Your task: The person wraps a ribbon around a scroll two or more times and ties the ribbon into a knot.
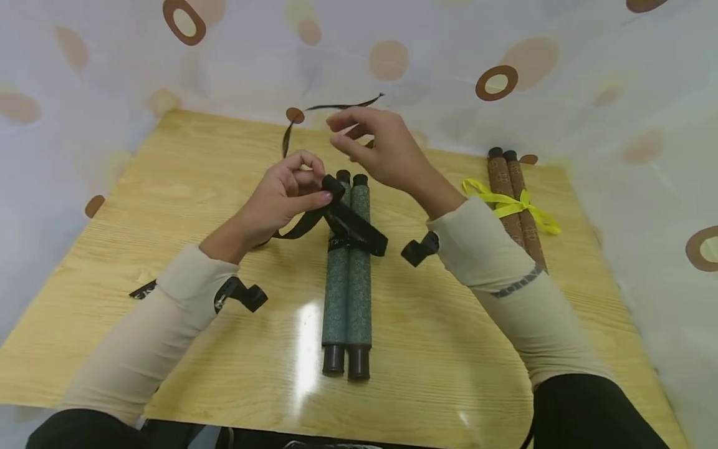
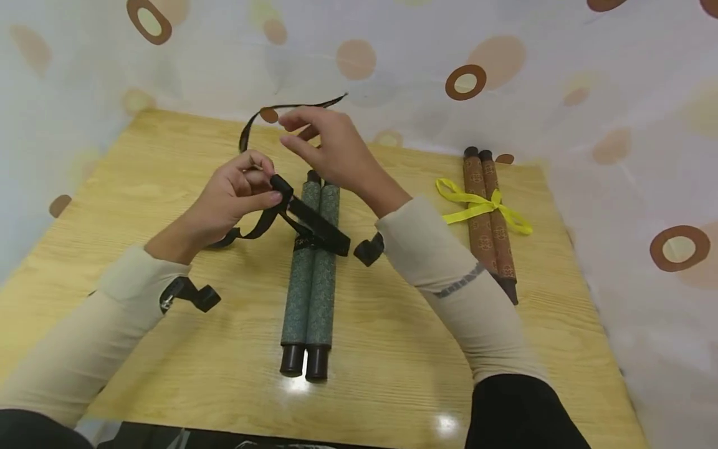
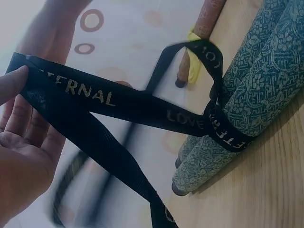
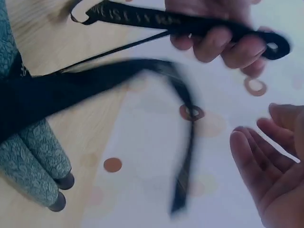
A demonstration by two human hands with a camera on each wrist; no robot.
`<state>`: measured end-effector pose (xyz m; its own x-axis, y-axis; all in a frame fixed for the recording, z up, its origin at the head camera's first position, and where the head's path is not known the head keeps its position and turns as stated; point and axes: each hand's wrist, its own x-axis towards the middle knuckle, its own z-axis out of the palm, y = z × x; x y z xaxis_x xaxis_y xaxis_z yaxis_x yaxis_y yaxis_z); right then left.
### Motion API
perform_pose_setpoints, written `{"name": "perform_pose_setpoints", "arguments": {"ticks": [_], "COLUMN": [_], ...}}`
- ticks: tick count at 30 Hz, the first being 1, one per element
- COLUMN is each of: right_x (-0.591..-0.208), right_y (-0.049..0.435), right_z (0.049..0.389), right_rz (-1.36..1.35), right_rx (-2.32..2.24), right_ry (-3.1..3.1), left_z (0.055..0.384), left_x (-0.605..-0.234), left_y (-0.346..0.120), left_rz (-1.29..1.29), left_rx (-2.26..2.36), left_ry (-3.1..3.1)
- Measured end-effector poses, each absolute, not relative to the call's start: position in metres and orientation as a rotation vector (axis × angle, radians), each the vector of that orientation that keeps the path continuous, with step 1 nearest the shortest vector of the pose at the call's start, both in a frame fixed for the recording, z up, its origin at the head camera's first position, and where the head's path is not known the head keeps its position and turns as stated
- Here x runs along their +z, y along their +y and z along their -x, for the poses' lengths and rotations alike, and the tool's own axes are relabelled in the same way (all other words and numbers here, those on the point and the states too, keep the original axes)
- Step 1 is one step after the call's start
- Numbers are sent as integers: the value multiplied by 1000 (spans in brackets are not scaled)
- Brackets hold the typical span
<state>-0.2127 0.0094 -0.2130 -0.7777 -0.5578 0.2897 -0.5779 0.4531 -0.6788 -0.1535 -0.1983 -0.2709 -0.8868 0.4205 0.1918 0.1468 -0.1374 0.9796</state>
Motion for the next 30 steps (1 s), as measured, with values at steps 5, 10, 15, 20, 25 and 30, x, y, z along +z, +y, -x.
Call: {"name": "perform_pose_setpoints", "arguments": {"ticks": [5, 10, 15, 20, 25, 30], "right_x": [-205, -204, -205, -205, -207, -208], "right_y": [30, 39, 44, 45, 43, 45], "right_z": [188, 180, 181, 180, 181, 183], "right_rz": [-1152, -1247, -1192, -1140, -1143, -1116], "right_rx": [1197, 1007, 901, 862, 856, 840], "right_ry": [-2706, -2744, -2762, -2798, -2812, -2799], "left_z": [160, 166, 179, 192, 193, 190], "left_x": [-260, -258, -272, -310, -332, -323], "left_y": [-188, -181, -193, -220, -230, -234], "left_rz": [-641, -646, -635, -648, -626, -636], "left_rx": [2048, 2008, 1804, 1221, 894, 883], "left_ry": [2081, 2161, 2199, 2458, 2569, 2651]}}
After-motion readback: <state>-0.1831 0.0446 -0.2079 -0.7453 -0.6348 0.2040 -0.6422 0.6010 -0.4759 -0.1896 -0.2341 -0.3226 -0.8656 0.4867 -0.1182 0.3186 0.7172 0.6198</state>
